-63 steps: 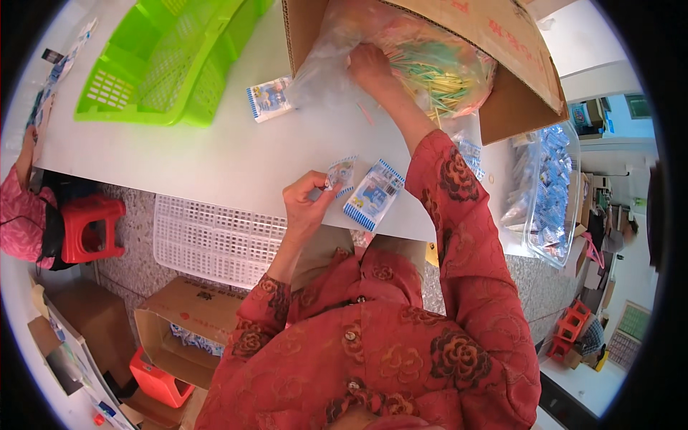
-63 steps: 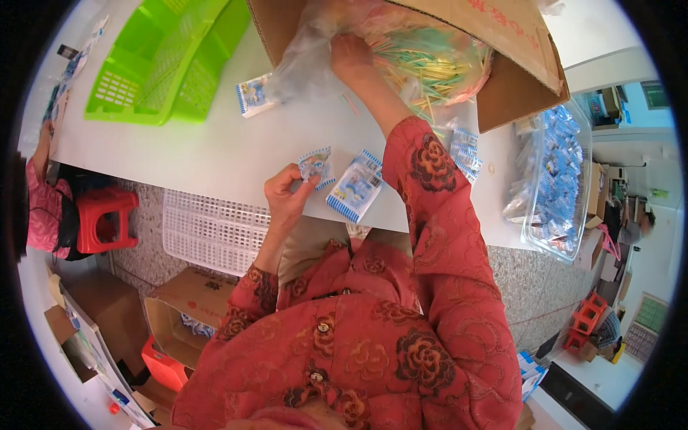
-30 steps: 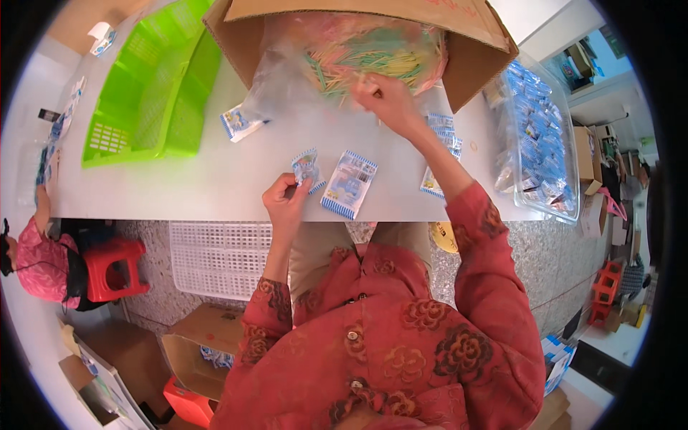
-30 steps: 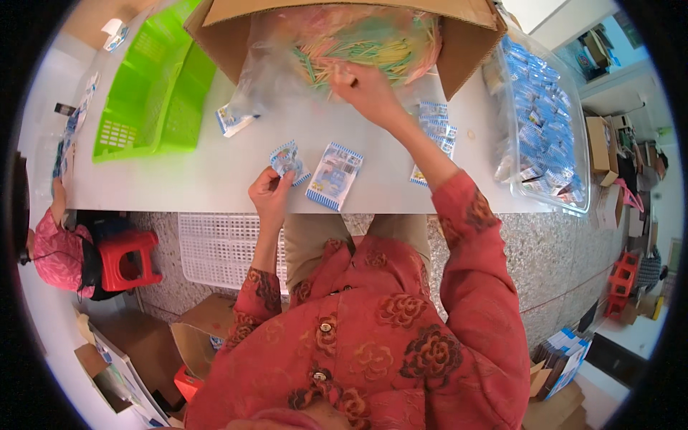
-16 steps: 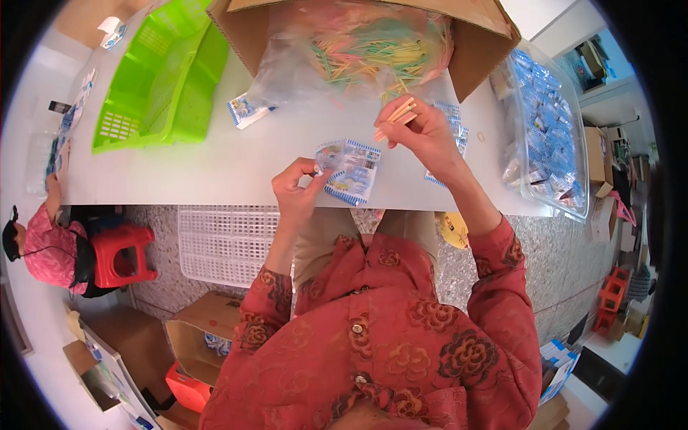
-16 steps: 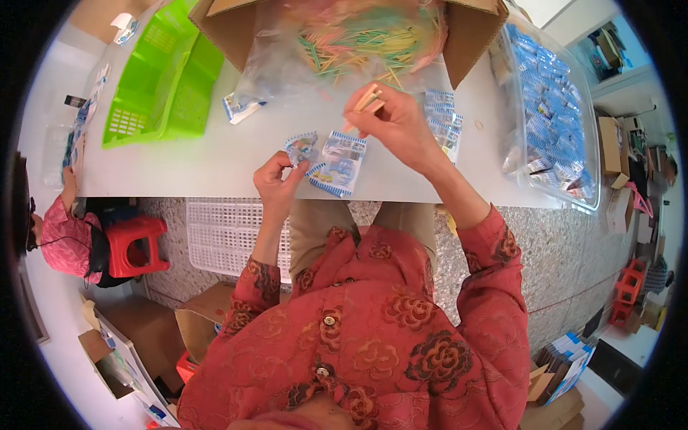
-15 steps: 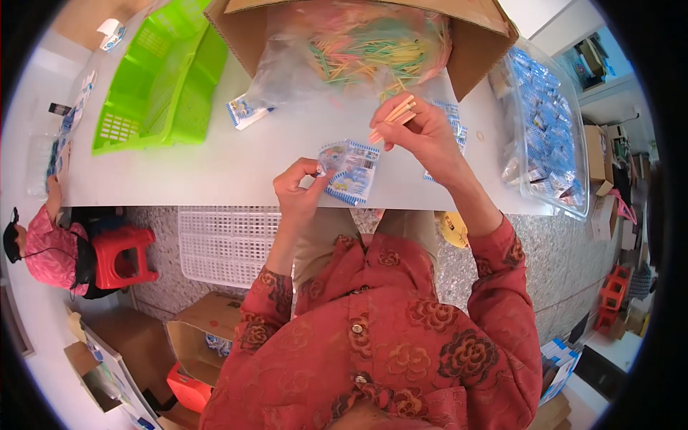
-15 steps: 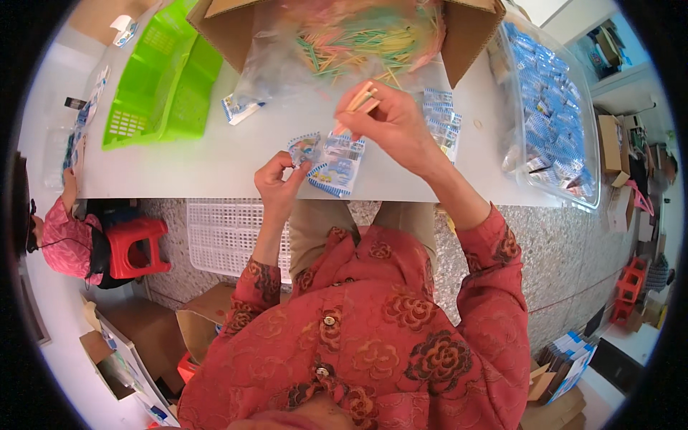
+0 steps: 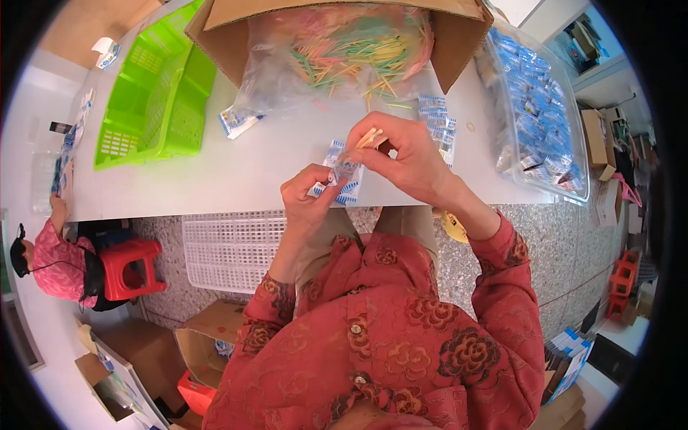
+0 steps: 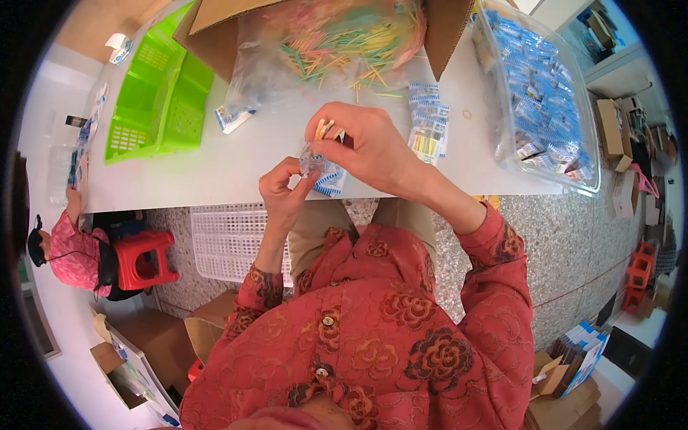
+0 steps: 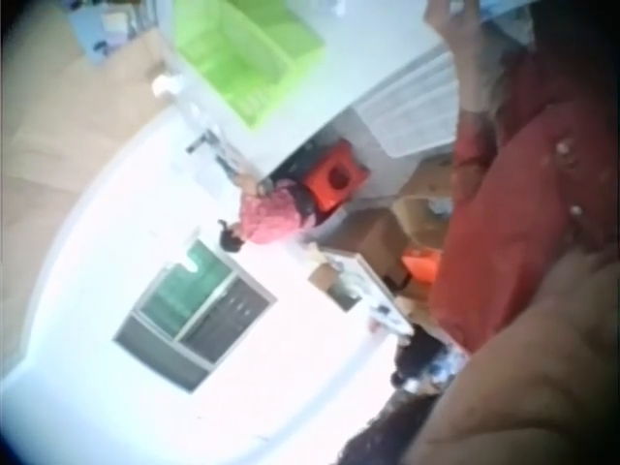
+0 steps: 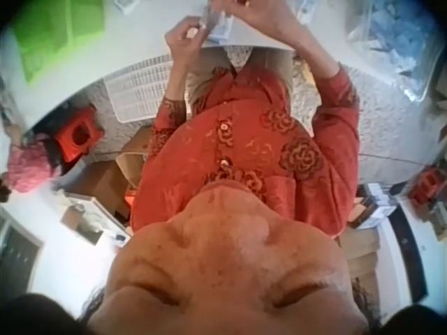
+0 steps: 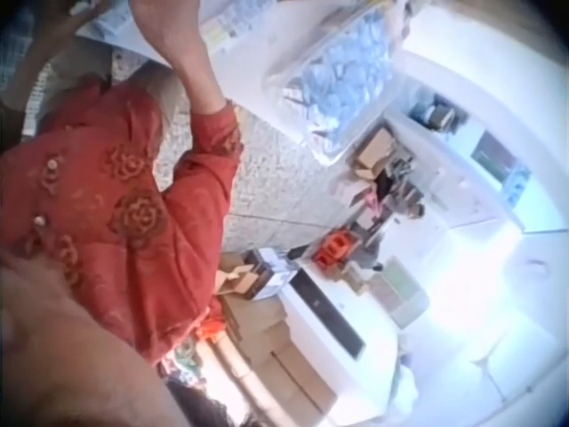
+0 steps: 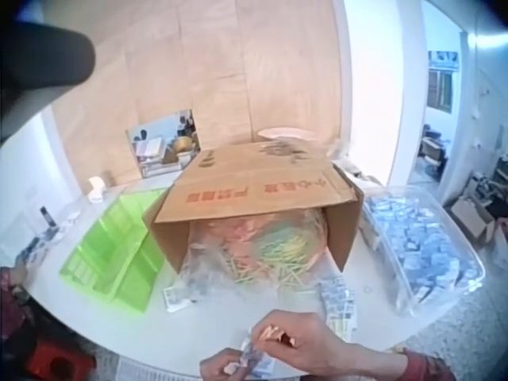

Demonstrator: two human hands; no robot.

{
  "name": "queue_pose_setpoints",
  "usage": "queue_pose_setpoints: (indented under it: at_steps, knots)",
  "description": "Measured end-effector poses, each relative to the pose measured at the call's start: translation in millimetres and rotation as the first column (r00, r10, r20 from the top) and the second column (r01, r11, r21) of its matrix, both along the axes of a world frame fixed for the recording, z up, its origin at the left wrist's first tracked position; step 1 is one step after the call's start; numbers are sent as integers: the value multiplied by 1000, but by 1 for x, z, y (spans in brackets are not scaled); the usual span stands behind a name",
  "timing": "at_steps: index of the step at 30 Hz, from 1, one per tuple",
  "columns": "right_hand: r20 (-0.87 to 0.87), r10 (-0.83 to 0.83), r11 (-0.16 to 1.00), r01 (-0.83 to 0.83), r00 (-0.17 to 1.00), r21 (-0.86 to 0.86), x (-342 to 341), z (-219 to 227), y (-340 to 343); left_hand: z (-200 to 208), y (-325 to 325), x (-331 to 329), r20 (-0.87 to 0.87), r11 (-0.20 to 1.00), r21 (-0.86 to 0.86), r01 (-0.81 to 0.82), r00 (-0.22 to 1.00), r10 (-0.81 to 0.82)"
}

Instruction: Packaging small plastic packets by grouping them together using rubber bands.

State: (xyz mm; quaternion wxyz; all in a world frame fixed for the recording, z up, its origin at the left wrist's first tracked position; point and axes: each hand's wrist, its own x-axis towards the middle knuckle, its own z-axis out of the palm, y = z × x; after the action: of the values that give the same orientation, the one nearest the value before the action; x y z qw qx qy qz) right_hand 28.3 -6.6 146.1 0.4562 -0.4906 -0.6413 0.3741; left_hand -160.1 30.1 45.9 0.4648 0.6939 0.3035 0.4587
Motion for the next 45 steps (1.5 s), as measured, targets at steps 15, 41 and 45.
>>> queue_pose_setpoints:
  at_steps: [15,41,45]
  knots:
    - [141,18,998,-27,990,64,5,10,6,2,-3,6,91,989,-141,35,996,-23]
    - [924,-21,999,49,382,2,32,-130,102,-6,-1,-44,200,983,-158,-94,972,125]
    - [905,-57,997,-15,421,70,26,-124,109,-9,-1,-49,172,984,-150,-90,978,116]
